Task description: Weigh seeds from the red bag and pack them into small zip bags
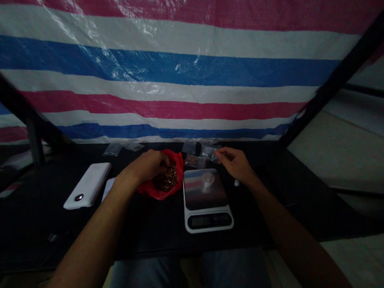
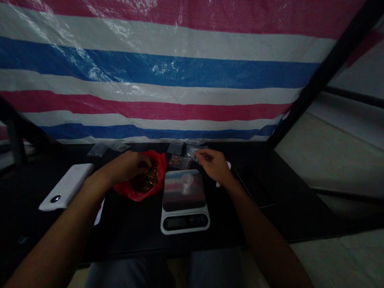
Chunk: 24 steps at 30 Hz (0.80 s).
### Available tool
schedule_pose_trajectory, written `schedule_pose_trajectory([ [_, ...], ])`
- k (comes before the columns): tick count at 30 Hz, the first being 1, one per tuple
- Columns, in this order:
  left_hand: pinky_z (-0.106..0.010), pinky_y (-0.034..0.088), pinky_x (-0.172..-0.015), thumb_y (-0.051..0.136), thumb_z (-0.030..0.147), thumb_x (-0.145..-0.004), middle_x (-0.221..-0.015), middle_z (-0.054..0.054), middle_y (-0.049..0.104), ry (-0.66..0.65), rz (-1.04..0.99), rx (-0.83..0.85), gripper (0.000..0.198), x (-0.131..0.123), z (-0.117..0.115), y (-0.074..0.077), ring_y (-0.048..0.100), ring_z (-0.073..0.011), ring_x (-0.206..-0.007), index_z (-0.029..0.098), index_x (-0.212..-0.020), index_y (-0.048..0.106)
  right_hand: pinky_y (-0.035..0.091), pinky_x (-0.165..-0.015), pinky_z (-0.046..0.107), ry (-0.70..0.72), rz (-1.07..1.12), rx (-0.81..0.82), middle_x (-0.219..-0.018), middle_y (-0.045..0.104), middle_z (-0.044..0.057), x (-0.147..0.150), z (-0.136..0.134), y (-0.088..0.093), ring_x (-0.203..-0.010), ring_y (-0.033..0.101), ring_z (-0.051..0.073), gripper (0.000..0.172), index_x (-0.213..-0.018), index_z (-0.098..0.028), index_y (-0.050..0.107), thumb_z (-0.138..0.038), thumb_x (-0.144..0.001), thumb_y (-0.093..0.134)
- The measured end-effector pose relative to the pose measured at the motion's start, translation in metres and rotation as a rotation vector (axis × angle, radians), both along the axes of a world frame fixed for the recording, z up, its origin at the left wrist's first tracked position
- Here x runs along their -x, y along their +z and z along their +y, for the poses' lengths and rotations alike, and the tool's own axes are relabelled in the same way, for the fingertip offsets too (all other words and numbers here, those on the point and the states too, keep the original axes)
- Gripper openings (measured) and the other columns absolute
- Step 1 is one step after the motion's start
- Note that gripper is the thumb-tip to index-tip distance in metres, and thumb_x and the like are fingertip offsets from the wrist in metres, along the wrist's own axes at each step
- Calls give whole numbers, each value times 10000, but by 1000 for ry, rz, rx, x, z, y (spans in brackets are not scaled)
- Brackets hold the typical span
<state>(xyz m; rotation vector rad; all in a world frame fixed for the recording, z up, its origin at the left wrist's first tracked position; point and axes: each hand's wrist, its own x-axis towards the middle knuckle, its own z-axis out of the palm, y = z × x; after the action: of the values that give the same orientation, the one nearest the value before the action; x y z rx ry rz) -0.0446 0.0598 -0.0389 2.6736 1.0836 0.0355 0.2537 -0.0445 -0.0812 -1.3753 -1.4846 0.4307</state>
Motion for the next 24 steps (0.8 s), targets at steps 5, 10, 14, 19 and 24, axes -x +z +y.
schedule_pose_trajectory([
  [5, -226, 516, -797, 635, 150, -878, -1012, -5, 803, -56, -171, 91, 221, -13, -17, 25, 738, -166, -872, 228, -1021, 785, 498, -603, 296, 7, 7, 32, -701, 710, 48, 1, -1, 0, -634, 650, 176, 305, -835, -175, 739, -467, -857, 652],
  [10, -215, 515, -842, 690, 170, -885, -1027, -5, 799, -248, -470, 202, 175, -48, -53, 39, 731, -157, -926, 195, -1037, 774, 491, -594, 288, 19, 7, 41, -693, 704, 40, 3, -1, -1, -627, 633, 168, 301, -832, -179, 737, -464, -857, 641],
  [14, -223, 503, -809, 651, 139, -907, -1036, -13, 794, -381, -449, 238, 209, -70, -67, 34, 730, -163, -922, 207, -1065, 770, 488, -592, 292, 17, -6, 28, -687, 705, 45, 1, -1, -2, -628, 637, 177, 309, -836, -178, 739, -466, -856, 632],
  [19, -259, 492, -818, 635, 123, -907, -1014, -23, 797, -373, -326, 156, 214, -82, -70, 29, 726, -193, -954, 226, -1018, 787, 493, -594, 295, 20, -13, 21, -685, 710, 41, 0, -1, -2, -616, 633, 174, 288, -829, -187, 736, -454, -856, 630],
  [24, -275, 502, -843, 636, 91, -886, -978, -38, 794, -420, -300, 99, 232, -85, -68, 23, 727, -207, -959, 222, -985, 799, 491, -598, 295, 13, -26, 21, -704, 717, 47, 0, -2, -1, -627, 641, 176, 286, -836, -179, 742, -440, -855, 625],
])
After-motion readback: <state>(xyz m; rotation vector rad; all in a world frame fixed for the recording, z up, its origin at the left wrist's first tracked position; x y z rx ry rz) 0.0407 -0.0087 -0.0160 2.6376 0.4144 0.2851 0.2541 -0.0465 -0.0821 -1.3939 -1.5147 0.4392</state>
